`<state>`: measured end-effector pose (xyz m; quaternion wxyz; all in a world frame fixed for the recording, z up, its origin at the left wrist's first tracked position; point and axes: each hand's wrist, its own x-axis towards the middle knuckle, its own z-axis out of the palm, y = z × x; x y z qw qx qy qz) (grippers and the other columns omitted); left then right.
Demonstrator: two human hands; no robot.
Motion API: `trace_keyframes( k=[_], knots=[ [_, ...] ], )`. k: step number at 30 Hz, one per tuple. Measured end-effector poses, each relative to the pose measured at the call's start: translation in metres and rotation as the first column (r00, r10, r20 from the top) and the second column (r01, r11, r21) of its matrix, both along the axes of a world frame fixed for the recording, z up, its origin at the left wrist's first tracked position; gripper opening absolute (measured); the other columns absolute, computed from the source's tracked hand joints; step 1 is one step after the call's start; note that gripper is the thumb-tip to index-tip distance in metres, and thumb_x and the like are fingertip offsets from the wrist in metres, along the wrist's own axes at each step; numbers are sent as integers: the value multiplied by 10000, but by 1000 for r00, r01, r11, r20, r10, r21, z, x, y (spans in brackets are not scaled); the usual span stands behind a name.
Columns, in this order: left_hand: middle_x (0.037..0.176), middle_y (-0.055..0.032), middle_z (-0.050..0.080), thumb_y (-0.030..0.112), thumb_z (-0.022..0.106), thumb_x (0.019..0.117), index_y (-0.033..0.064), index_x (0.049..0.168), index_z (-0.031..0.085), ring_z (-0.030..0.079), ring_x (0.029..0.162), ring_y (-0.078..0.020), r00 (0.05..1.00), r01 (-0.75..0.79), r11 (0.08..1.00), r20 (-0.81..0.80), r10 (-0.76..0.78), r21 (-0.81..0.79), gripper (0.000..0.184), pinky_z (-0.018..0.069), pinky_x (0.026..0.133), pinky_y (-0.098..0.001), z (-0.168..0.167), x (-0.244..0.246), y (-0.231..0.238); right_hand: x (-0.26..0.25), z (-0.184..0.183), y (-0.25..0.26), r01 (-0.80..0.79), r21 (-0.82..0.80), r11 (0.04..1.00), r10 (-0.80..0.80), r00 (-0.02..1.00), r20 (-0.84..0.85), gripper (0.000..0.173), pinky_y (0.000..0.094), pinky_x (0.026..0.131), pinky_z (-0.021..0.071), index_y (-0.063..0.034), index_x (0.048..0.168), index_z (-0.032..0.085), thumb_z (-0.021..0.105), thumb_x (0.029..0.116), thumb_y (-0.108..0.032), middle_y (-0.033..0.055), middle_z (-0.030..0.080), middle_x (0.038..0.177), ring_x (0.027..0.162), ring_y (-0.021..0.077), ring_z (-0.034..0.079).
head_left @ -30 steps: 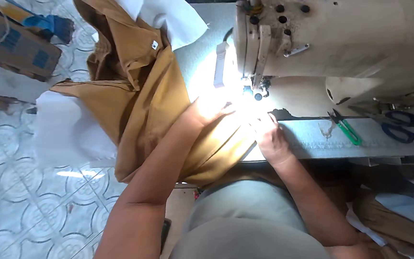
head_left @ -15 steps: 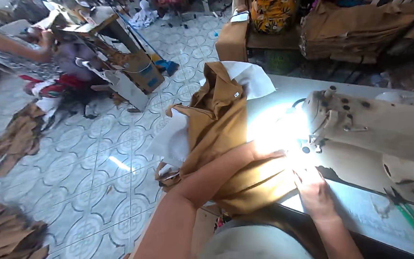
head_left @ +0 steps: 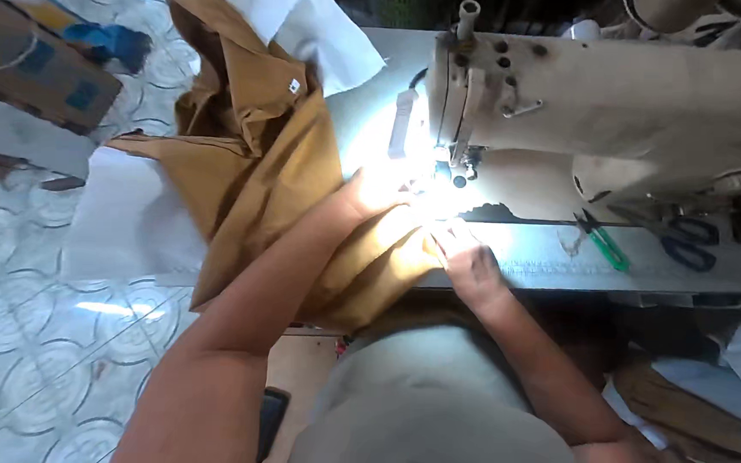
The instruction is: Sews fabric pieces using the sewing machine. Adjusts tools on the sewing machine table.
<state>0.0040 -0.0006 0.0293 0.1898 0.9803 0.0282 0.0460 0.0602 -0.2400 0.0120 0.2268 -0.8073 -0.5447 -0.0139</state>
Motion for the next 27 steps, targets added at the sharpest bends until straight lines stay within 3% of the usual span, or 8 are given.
trace_keyframes(
  k=[6, 10, 11, 13, 17, 21, 24, 27],
  knots=[
    [1053, -156, 686, 177, 609, 1013, 57, 972, 732, 659, 1053, -353, 996, 36, 985, 72, -49, 166, 176, 503, 890, -559, 2, -5, -19, -4, 0, -2, -33, -31, 999, 38, 986, 164, 322, 420, 700, 600, -37, 1221, 730, 624, 920, 6, 159, 717, 1193, 911, 318, 727],
    [1030, -128, 727, 232, 513, 1039, 114, 1012, 764, 688, 1004, -355, 983, -182, 943, 34, 179, 278, 279, 528, 859, -574, -14, -25, -76, -5, -2, -3, -33, -73, 997, 52, 960, 275, 286, 430, 696, 600, 8, 1175, 728, 630, 907, 14, 161, 740, 1126, 892, 299, 742],
    [990, -124, 720, 316, 523, 1026, 146, 1012, 754, 681, 968, -350, 966, -238, 919, -17, 257, 315, 287, 527, 821, -579, -10, -31, -97, -4, -3, -3, -37, -50, 998, 50, 954, 296, 231, 424, 680, 600, 9, 1102, 743, 641, 894, 9, 161, 745, 1063, 867, 295, 740],
    [1228, -203, 650, 286, 520, 1041, 110, 1277, 666, 589, 1177, -427, 854, -275, 924, -374, 362, 266, 328, 454, 948, -650, 26, -31, -125, -3, -4, -3, -36, -33, 999, 44, 951, 306, 214, 429, 665, 597, 0, 1074, 755, 659, 883, -8, 155, 745, 978, 846, 298, 737],
    [1434, -118, 587, 236, 471, 975, 118, 1371, 636, 512, 1340, -378, 916, -398, 895, 35, 400, 200, 445, 374, 1030, -676, -12, -36, -109, 4, -5, 0, -32, -5, 999, 32, 965, 258, 204, 439, 647, 582, -16, 1060, 764, 656, 887, -18, 165, 743, 987, 866, 318, 727],
    [1404, -155, 576, 323, 503, 912, 126, 1354, 630, 500, 1323, -413, 931, -363, 923, 14, 364, 131, 500, 362, 1013, -717, -12, -24, -83, 14, -5, 10, -17, -20, 1000, 21, 974, 224, 181, 445, 588, 549, -46, 1036, 768, 685, 877, -24, 167, 727, 954, 842, 346, 705],
    [1390, -155, 591, 324, 529, 878, 107, 1312, 646, 522, 1314, -391, 943, -333, 938, 6, 334, 95, 499, 394, 1012, -682, -11, -9, -65, 19, -4, 18, 22, -30, 999, -20, 997, 78, 242, 507, 702, 579, -12, 1128, 750, 667, 904, -51, 205, 723, 1125, 997, 389, 703],
    [1180, -166, 685, 338, 506, 847, 91, 1247, 672, 620, 1139, -405, 960, -277, 953, 64, 271, 119, 499, 393, 962, -697, -15, 2, -48, 21, 2, 26, 73, -39, 997, -74, 997, -35, 300, 546, 757, 565, 9, 1213, 715, 661, 926, -58, 240, 693, 1196, 1026, 417, 686]
  ],
)
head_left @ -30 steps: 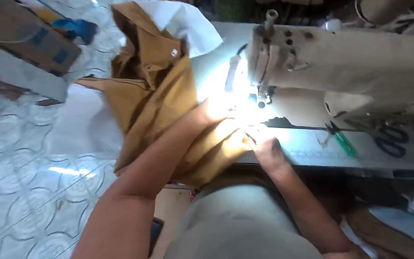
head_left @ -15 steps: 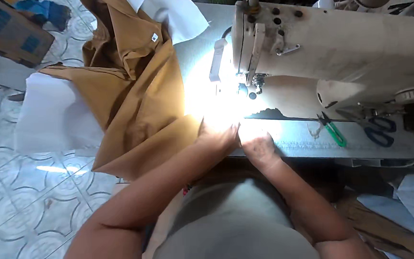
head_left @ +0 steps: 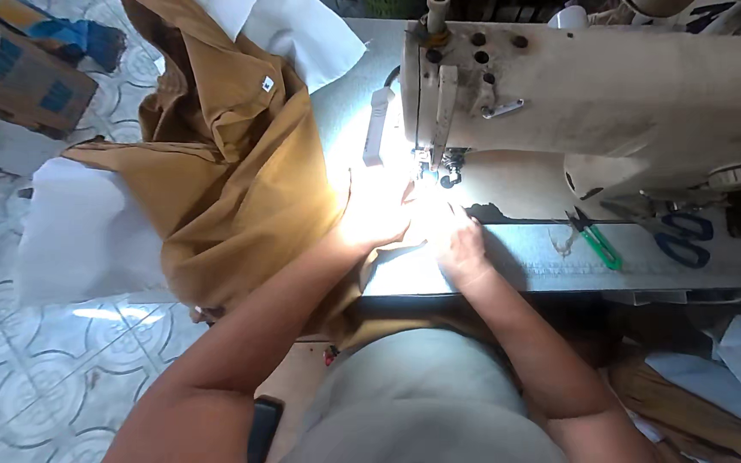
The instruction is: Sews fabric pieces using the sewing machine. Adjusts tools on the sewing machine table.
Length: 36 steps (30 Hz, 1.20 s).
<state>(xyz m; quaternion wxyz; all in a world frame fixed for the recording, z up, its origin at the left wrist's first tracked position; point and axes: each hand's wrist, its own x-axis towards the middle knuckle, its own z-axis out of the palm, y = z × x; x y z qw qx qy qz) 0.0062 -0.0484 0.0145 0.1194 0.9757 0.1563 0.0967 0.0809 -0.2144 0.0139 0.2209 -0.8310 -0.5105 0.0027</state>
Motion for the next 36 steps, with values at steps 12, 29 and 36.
trace_keyframes(
  k=[12, 29, 36],
  knots=[
    [1177, -204, 693, 297, 440, 965, 95, 1320, 633, 643, 1156, -415, 957, 235, 972, -170, -234, -15, 452, 411, 1001, -671, 11, 15, 41, -7, 2, 23, 105, -198, 975, -133, 982, -135, 454, 541, 852, 557, -5, 1399, 599, 646, 960, -110, 264, 659, 1238, 1054, 414, 678],
    [1308, -173, 660, 273, 434, 998, 104, 1348, 631, 576, 1294, -374, 931, 276, 960, -236, -277, -40, 436, 302, 1138, -644, 19, 19, 47, -15, 4, 30, 169, -249, 954, -214, 962, -168, 469, 526, 876, 544, -9, 1437, 562, 605, 982, -115, 261, 654, 1238, 1093, 402, 658],
    [1232, -153, 691, 168, 482, 1048, 131, 1295, 677, 612, 1224, -388, 948, 278, 950, -202, -247, 145, 317, 371, 1099, -653, 37, 0, 34, -13, -2, 29, 139, -158, 978, -154, 984, -85, 414, 529, 851, 560, -4, 1378, 618, 602, 974, -89, 243, 660, 1276, 1063, 413, 676]
  ],
)
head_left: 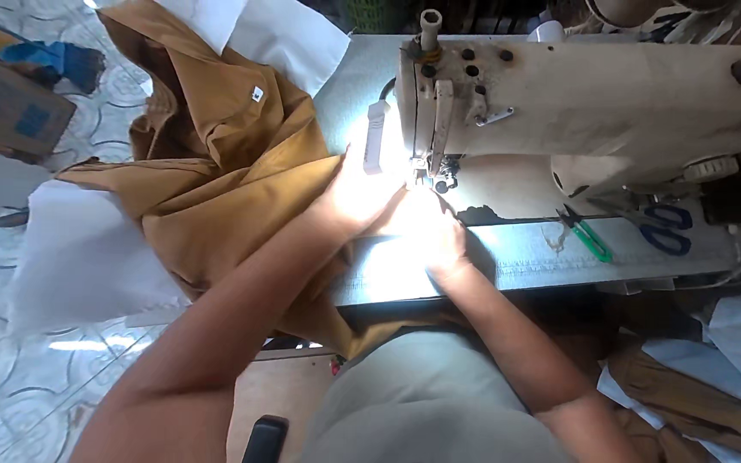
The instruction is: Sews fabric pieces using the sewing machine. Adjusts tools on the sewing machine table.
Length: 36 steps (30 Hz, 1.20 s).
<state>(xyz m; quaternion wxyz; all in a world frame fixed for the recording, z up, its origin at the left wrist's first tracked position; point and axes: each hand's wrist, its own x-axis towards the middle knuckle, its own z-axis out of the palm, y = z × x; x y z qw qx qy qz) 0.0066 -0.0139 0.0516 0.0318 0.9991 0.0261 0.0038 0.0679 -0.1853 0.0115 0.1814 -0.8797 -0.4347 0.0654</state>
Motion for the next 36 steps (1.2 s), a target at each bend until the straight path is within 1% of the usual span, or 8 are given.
trace_keyframes(
  k=[3, 10, 15, 19, 22, 27, 32, 36],
  knots=[
    [1091, -151, 702, 138, 590, 1010, 67, 1111, 721, 683, 1009, -362, 998, -9, 997, 61, 13, -75, 180, 541, 869, -568, 11, -29, -44, 2, -8, -3, -26, 218, 976, 10, 997, 74, 341, 543, 752, 595, -12, 1324, 660, 569, 997, -50, 222, 666, 1301, 944, 411, 720],
    [1020, -157, 736, 142, 648, 984, 33, 1006, 754, 717, 999, -319, 864, -147, 946, 428, 266, -290, 154, 576, 883, -483, -44, -45, -62, 15, -11, -26, 29, 461, 887, 11, 996, -84, 217, 421, 840, 607, 17, 1125, 731, 609, 950, -21, 192, 703, 1153, 974, 288, 721],
    [1020, -84, 722, 201, 689, 974, 80, 1009, 763, 688, 938, -179, 869, -193, 762, 253, 426, -619, 146, 568, 852, -399, -22, -46, -53, 16, 4, -22, 55, 404, 913, 32, 978, -206, 360, 468, 741, 599, -45, 1221, 709, 710, 867, 20, 165, 671, 1206, 887, 280, 700],
    [991, -73, 729, 225, 742, 934, 92, 997, 764, 690, 934, -182, 889, -121, 806, 297, 347, -579, 149, 561, 849, -406, -21, -47, -49, 21, 6, -11, 102, 377, 920, -11, 972, -236, 265, 522, 818, 584, -9, 1129, 743, 706, 867, -4, 181, 723, 1141, 953, 322, 722],
    [1050, -134, 736, 294, 817, 854, 78, 1049, 767, 692, 1029, -317, 920, -47, 937, 351, 175, -345, 295, 522, 943, -540, -28, -50, -43, 11, -3, -28, 110, 539, 835, 93, 937, -336, 174, 371, 659, 581, 21, 1004, 709, 696, 850, -60, 124, 710, 866, 725, 195, 686],
    [1183, -56, 737, 41, 645, 945, 150, 1030, 784, 660, 1149, -331, 931, 56, 990, 366, -7, -126, 197, 455, 966, -621, -24, -51, -38, -12, 23, -62, 412, 273, 870, 27, 513, -858, 52, 203, 496, 516, 13, 937, 590, 643, 933, 14, 33, 611, 639, 506, 62, 592],
    [1125, -72, 744, 18, 618, 950, 143, 976, 788, 627, 1206, -335, 934, 78, 994, 355, -44, -83, 213, 424, 1020, -585, -23, -48, -45, -8, 24, -53, 216, 377, 901, -100, 947, -305, 225, 368, 764, 590, 23, 1168, 627, 644, 971, -85, 152, 678, 1034, 838, 212, 681],
    [1093, -72, 749, 41, 591, 983, 120, 1007, 768, 622, 1232, -310, 932, 35, 997, 363, -10, -63, 196, 401, 1082, -564, -28, -50, -50, -10, 21, -28, 167, 309, 936, -90, 964, -248, 181, 444, 716, 591, 16, 1034, 672, 706, 939, -134, 152, 683, 883, 768, 268, 692]
  ],
)
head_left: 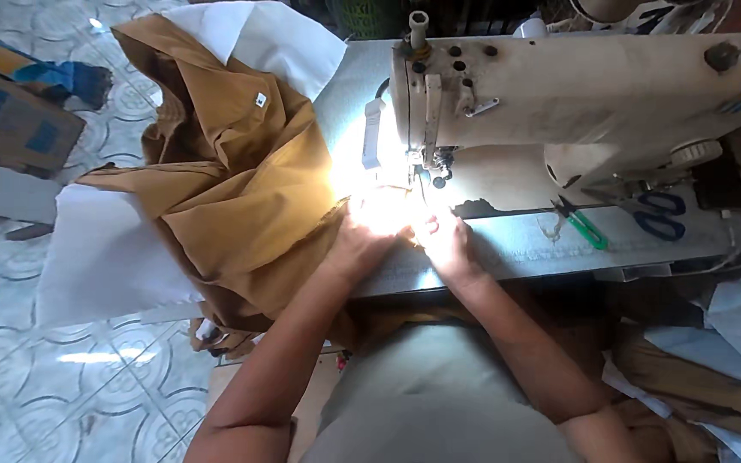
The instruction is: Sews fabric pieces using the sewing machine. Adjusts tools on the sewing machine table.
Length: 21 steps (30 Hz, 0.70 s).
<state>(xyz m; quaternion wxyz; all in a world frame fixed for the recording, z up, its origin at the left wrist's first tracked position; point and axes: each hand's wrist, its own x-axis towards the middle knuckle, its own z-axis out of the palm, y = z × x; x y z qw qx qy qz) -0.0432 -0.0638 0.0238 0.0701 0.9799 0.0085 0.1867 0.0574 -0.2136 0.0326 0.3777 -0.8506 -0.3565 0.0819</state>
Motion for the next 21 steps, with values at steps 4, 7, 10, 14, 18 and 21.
trace_keyframes(
  k=[4, 7, 10, 14, 18, 21],
  knots=[
    [1089, -96, 748, 24, 588, 977, 84, 1008, 754, 645, 1203, -321, 999, -35, 999, 19, 36, -19, 179, 415, 1086, -562, -2, -2, -4, 1, -3, 2, -28, -126, 992, 16, 995, -95, 249, 446, 775, 596, 16, 1089, 683, 685, 976, -206, 149, 713, 931, 826, 265, 718],
    [1076, -87, 752, 37, 587, 985, 99, 1024, 763, 648, 1200, -315, 999, -24, 1000, 28, 24, -21, 191, 400, 1096, -573, -1, -1, -7, 0, 2, -2, -23, -106, 994, 17, 998, -53, 181, 440, 724, 592, 10, 1033, 694, 704, 953, -152, 145, 710, 874, 769, 263, 707],
    [1073, -97, 732, 7, 603, 971, 170, 1132, 767, 636, 1170, -357, 999, -15, 999, -48, 13, -32, 282, 384, 1047, -646, 4, 0, -12, -2, 8, -5, -5, -50, 999, 6, 999, 38, 107, 443, 672, 596, 11, 980, 705, 700, 907, -67, 144, 701, 823, 728, 268, 709],
    [1119, -115, 702, -4, 623, 953, 199, 1136, 766, 649, 1091, -368, 984, -21, 996, -177, 5, -91, 308, 495, 902, -622, 12, -2, -17, -2, 13, -6, -58, -105, 993, 64, 997, 53, 140, 469, 725, 601, 28, 1020, 721, 675, 900, -28, 171, 720, 903, 814, 302, 726],
    [1191, -144, 687, 11, 611, 971, 225, 1163, 749, 587, 1216, -459, 958, -77, 996, -280, 60, -50, 319, 252, 1007, -854, 20, -3, -21, 0, 13, -3, -122, -218, 968, 136, 989, 53, 133, 464, 768, 601, 18, 1010, 740, 648, 936, -41, 180, 723, 940, 860, 309, 729],
    [1219, -146, 682, 16, 608, 974, 225, 1179, 736, 550, 1277, -471, 950, -86, 996, -302, 83, 4, 320, 204, 1015, -875, 21, -3, -20, 2, 10, -3, -127, -218, 968, 154, 982, 107, 118, 450, 748, 603, 6, 984, 742, 659, 937, -64, 166, 721, 907, 842, 295, 730]
  ],
)
